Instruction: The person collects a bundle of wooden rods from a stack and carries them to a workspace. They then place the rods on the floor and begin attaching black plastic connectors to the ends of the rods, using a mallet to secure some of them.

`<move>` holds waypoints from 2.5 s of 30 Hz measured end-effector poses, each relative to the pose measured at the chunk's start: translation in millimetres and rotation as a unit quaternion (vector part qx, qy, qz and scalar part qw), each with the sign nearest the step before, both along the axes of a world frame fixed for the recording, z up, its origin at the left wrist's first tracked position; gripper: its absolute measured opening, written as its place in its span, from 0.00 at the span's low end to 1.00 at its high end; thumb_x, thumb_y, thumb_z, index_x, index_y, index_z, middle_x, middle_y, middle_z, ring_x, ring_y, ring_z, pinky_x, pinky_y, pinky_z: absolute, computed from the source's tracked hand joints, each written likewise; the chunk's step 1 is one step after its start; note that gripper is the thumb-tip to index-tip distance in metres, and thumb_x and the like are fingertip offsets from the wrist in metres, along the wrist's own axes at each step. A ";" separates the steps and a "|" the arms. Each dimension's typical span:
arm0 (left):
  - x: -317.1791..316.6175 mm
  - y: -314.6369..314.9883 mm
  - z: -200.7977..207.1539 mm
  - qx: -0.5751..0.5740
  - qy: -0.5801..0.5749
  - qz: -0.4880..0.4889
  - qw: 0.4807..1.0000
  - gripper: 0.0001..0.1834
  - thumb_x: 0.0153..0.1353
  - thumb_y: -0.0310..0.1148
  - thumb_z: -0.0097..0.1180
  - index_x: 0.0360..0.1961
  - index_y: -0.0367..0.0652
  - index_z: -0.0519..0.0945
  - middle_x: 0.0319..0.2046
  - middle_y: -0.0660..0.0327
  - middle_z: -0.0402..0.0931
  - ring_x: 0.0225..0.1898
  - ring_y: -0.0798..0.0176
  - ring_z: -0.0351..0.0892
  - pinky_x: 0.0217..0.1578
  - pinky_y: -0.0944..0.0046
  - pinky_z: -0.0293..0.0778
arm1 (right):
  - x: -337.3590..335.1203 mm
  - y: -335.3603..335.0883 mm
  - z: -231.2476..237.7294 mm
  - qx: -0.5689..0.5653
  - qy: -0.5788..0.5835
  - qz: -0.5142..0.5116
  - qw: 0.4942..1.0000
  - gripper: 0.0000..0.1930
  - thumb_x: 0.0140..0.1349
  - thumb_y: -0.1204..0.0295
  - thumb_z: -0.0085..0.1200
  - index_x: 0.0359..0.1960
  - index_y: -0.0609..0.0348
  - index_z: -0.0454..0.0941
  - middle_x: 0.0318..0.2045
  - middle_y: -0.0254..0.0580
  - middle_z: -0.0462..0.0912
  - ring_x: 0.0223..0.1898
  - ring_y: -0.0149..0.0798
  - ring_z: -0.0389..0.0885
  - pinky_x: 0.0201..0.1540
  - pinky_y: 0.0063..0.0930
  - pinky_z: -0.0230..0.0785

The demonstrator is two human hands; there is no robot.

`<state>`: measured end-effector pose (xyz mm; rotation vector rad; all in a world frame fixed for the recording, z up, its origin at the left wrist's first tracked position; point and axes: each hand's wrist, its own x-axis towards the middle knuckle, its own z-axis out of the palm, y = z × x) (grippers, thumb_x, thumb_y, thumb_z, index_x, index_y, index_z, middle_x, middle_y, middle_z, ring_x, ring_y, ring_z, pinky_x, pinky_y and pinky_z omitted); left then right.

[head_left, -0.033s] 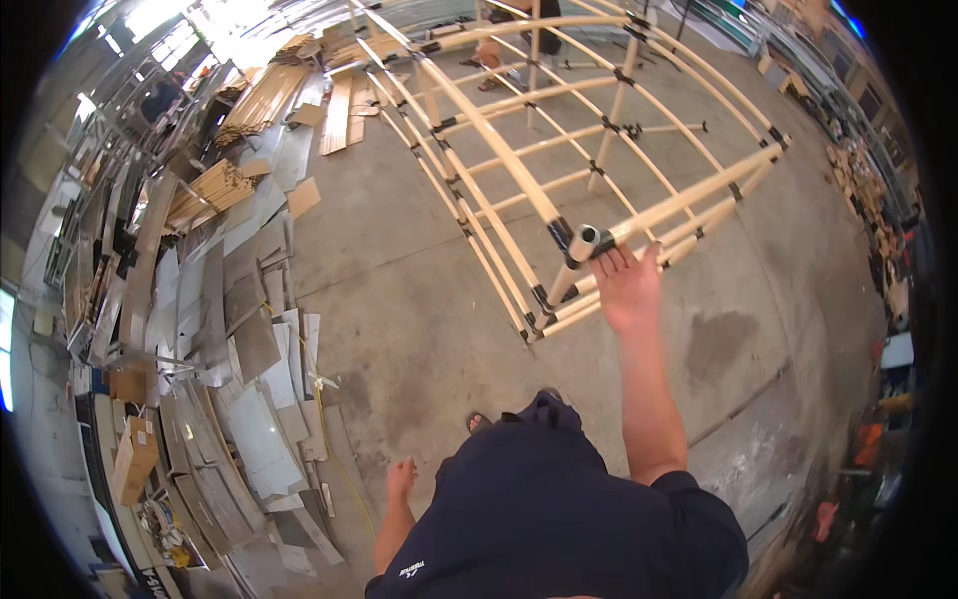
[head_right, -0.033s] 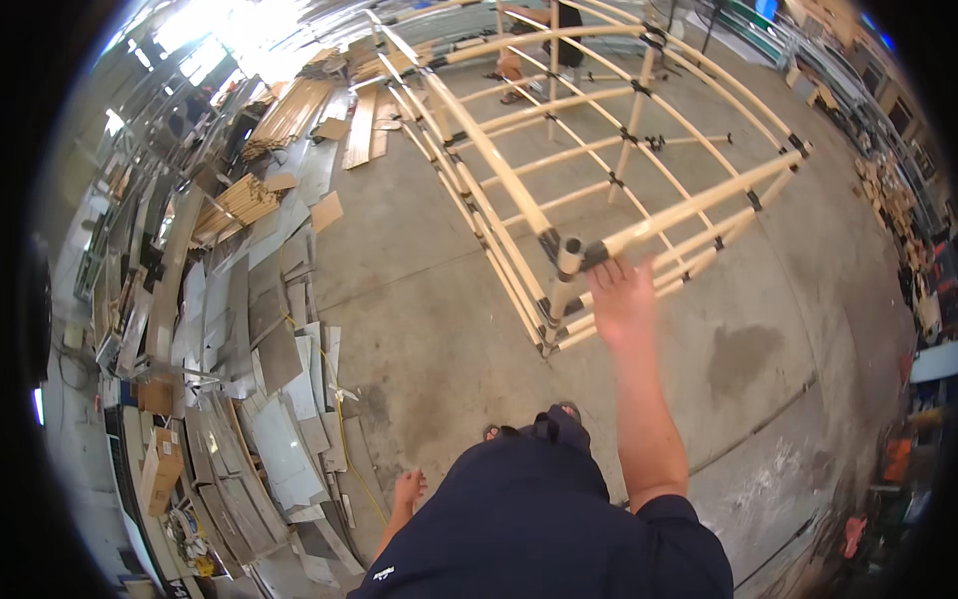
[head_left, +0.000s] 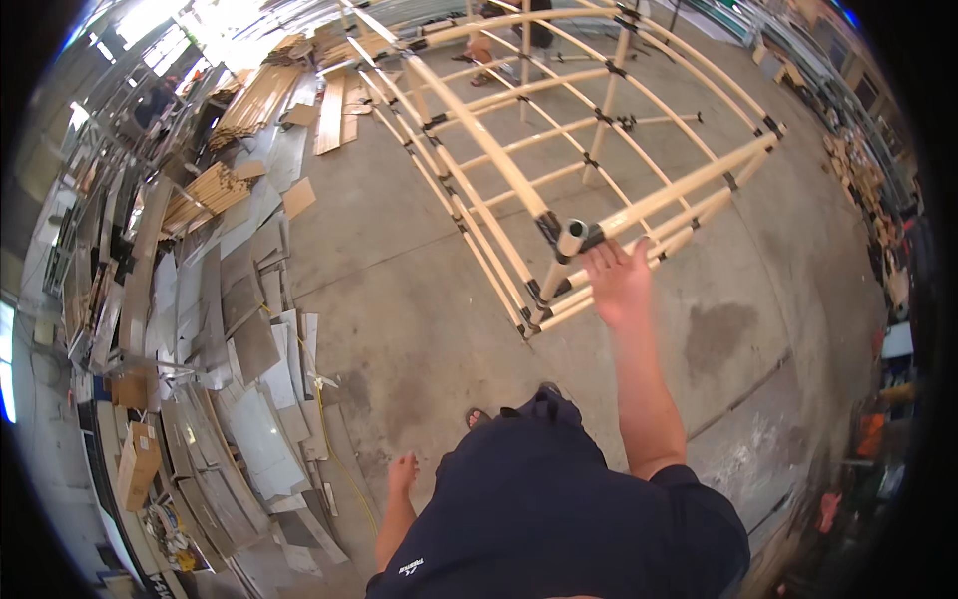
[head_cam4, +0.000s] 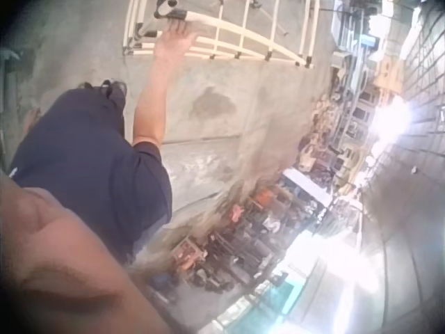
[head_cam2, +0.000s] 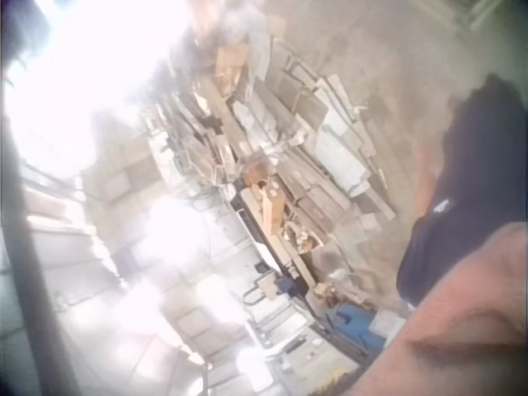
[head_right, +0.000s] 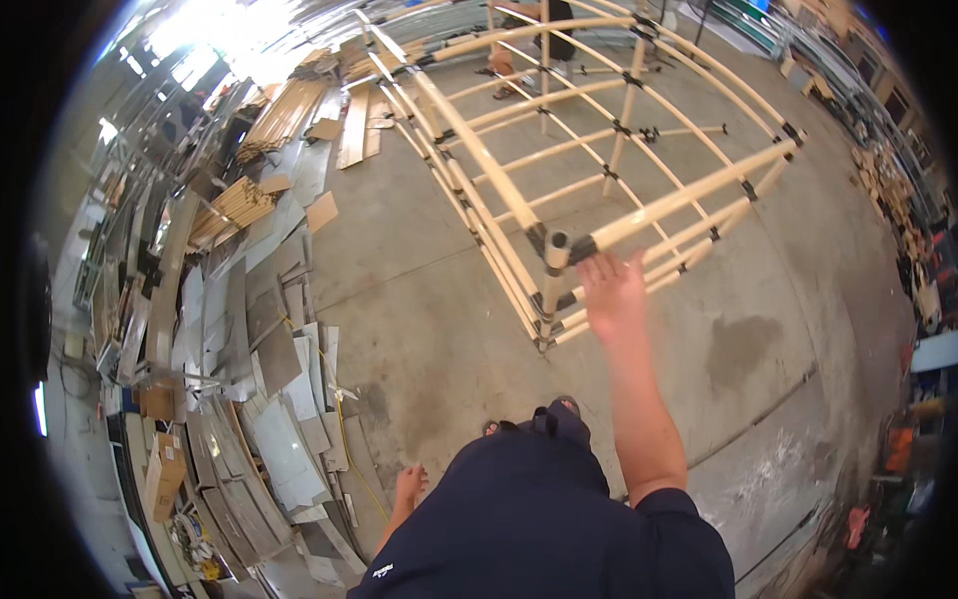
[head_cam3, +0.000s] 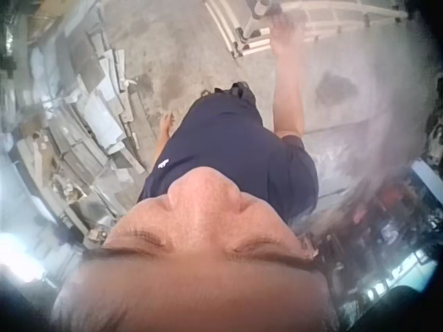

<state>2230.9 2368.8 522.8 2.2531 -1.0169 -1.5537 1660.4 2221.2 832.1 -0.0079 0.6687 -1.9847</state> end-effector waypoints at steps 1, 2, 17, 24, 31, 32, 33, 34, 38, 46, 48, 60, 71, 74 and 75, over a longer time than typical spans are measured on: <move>-11.1 -4.1 2.5 0.009 -0.001 0.004 1.000 0.24 0.67 0.49 0.55 0.42 0.34 0.83 0.35 0.56 0.84 0.33 0.62 0.84 0.31 0.62 0.75 | 5.3 -3.4 3.8 0.042 -0.026 -0.003 0.999 0.50 0.69 0.36 0.42 0.71 0.74 0.46 0.68 0.56 0.59 0.71 0.50 0.56 0.74 0.43 0.49; -23.8 -7.7 4.7 0.017 -0.003 0.009 1.000 0.24 0.67 0.49 0.55 0.42 0.34 0.83 0.35 0.56 0.85 0.33 0.62 0.85 0.32 0.62 0.76 | 10.0 -0.1 10.5 -0.011 -0.048 0.027 0.998 0.51 0.69 0.36 0.41 0.72 0.75 0.45 0.70 0.57 0.56 0.73 0.50 0.53 0.75 0.44 0.47; -187.9 -16.0 70.6 -0.051 -0.003 -0.159 0.986 0.31 0.71 0.55 0.49 0.49 0.32 0.81 0.42 0.53 0.84 0.39 0.60 0.84 0.41 0.60 0.78 | -9.7 7.3 27.8 -0.207 -0.217 0.157 0.941 0.50 0.68 0.31 0.31 0.72 0.69 0.50 0.73 0.54 0.56 0.75 0.50 0.51 0.77 0.44 0.43; -170.4 29.7 50.9 -0.043 -0.038 -0.061 0.996 0.31 0.70 0.55 0.49 0.43 0.32 0.83 0.36 0.54 0.85 0.35 0.61 0.83 0.40 0.60 0.78 | -24.2 -34.1 -44.2 -0.207 -0.249 0.164 0.932 0.46 0.69 0.34 0.30 0.73 0.64 0.50 0.75 0.51 0.51 0.77 0.50 0.44 0.78 0.51 0.37; -139.9 69.5 54.6 -0.007 -0.037 0.028 0.999 0.35 0.71 0.59 0.43 0.42 0.31 0.83 0.35 0.54 0.84 0.36 0.60 0.82 0.41 0.61 0.77 | -13.1 -51.1 -42.7 -0.199 -0.212 0.156 0.944 0.41 0.71 0.42 0.35 0.74 0.60 0.47 0.75 0.51 0.49 0.77 0.49 0.44 0.77 0.51 0.39; -136.9 68.9 55.1 -0.003 -0.031 0.051 0.998 0.35 0.72 0.59 0.43 0.42 0.31 0.83 0.35 0.54 0.84 0.36 0.60 0.82 0.41 0.61 0.77 | -9.6 -57.6 -48.0 -0.140 -0.224 0.123 0.957 0.40 0.70 0.43 0.36 0.74 0.60 0.48 0.75 0.51 0.50 0.77 0.48 0.44 0.77 0.52 0.39; -136.8 66.1 54.2 0.022 -0.036 0.039 0.998 0.35 0.72 0.59 0.42 0.42 0.31 0.83 0.35 0.54 0.84 0.35 0.60 0.82 0.42 0.61 0.77 | -8.0 -63.9 -53.1 -0.078 -0.228 0.089 0.967 0.40 0.70 0.44 0.38 0.74 0.60 0.49 0.75 0.51 0.51 0.77 0.48 0.44 0.77 0.53 0.39; -126.5 69.3 48.9 0.025 -0.041 0.032 0.998 0.35 0.72 0.58 0.42 0.42 0.32 0.83 0.35 0.54 0.84 0.35 0.60 0.81 0.42 0.61 0.77 | 0.2 -69.0 -28.9 -0.156 -0.215 0.104 0.959 0.40 0.69 0.45 0.39 0.73 0.60 0.50 0.74 0.52 0.52 0.77 0.48 0.44 0.77 0.53 0.39; -81.9 65.3 26.8 0.022 -0.017 0.004 1.000 0.33 0.72 0.57 0.44 0.43 0.32 0.82 0.34 0.56 0.83 0.35 0.62 0.81 0.41 0.61 0.76 | 12.1 -76.1 15.0 -0.256 -0.166 0.101 0.947 0.36 0.68 0.47 0.42 0.68 0.64 0.61 0.70 0.54 0.62 0.74 0.51 0.54 0.76 0.51 0.44; -33.2 -55.5 -8.7 -0.034 0.023 -0.070 0.997 0.30 0.70 0.55 0.49 0.42 0.31 0.81 0.32 0.55 0.83 0.35 0.62 0.81 0.39 0.61 0.77 | 47.0 17.7 32.8 0.090 0.504 -0.173 0.842 0.29 0.77 0.52 0.37 0.64 0.68 0.64 0.33 0.40 0.78 0.33 0.31 0.75 0.35 0.27 0.69; -21.1 -72.6 -17.5 -0.021 0.049 -0.084 0.995 0.29 0.69 0.54 0.50 0.41 0.32 0.82 0.32 0.55 0.83 0.34 0.63 0.81 0.38 0.60 0.77 | 63.1 28.2 48.8 0.112 0.507 -0.093 0.850 0.27 0.77 0.54 0.40 0.63 0.66 0.67 0.29 0.37 0.78 0.29 0.28 0.74 0.31 0.22 0.66; 63.7 -229.9 -34.0 -0.065 -0.112 -0.332 0.934 0.30 0.66 0.56 0.51 0.42 0.35 0.83 0.39 0.42 0.83 0.45 0.39 0.82 0.46 0.46 0.75 | 122.2 -22.5 53.0 0.301 0.827 -0.370 0.299 0.21 0.67 0.72 0.58 0.60 0.68 0.71 0.46 0.49 0.77 0.46 0.46 0.77 0.47 0.35 0.73; 94.0 -374.7 17.6 -0.015 0.018 -0.262 0.965 0.24 0.67 0.51 0.53 0.43 0.38 0.84 0.39 0.50 0.85 0.44 0.48 0.84 0.47 0.55 0.77 | 195.6 -241.8 13.3 0.147 0.705 -0.185 0.669 0.13 0.72 0.79 0.46 0.53 0.68 0.78 0.32 0.38 0.80 0.32 0.28 0.76 0.38 0.22 0.72; 137.0 -386.4 27.2 -0.092 -0.045 -0.220 0.970 0.21 0.67 0.47 0.53 0.44 0.38 0.84 0.38 0.52 0.86 0.41 0.52 0.85 0.45 0.57 0.77 | 225.1 -367.5 4.0 0.182 0.676 0.017 0.714 0.13 0.69 0.75 0.51 0.52 0.63 0.80 0.33 0.39 0.83 0.35 0.31 0.80 0.41 0.24 0.72; 152.6 -391.6 27.0 -0.108 -0.039 -0.147 0.982 0.20 0.67 0.46 0.54 0.43 0.39 0.84 0.37 0.53 0.86 0.40 0.53 0.85 0.44 0.56 0.77 | 236.3 -409.6 -2.8 0.153 0.665 0.091 0.725 0.13 0.69 0.75 0.52 0.52 0.61 0.80 0.35 0.39 0.85 0.36 0.31 0.82 0.42 0.25 0.73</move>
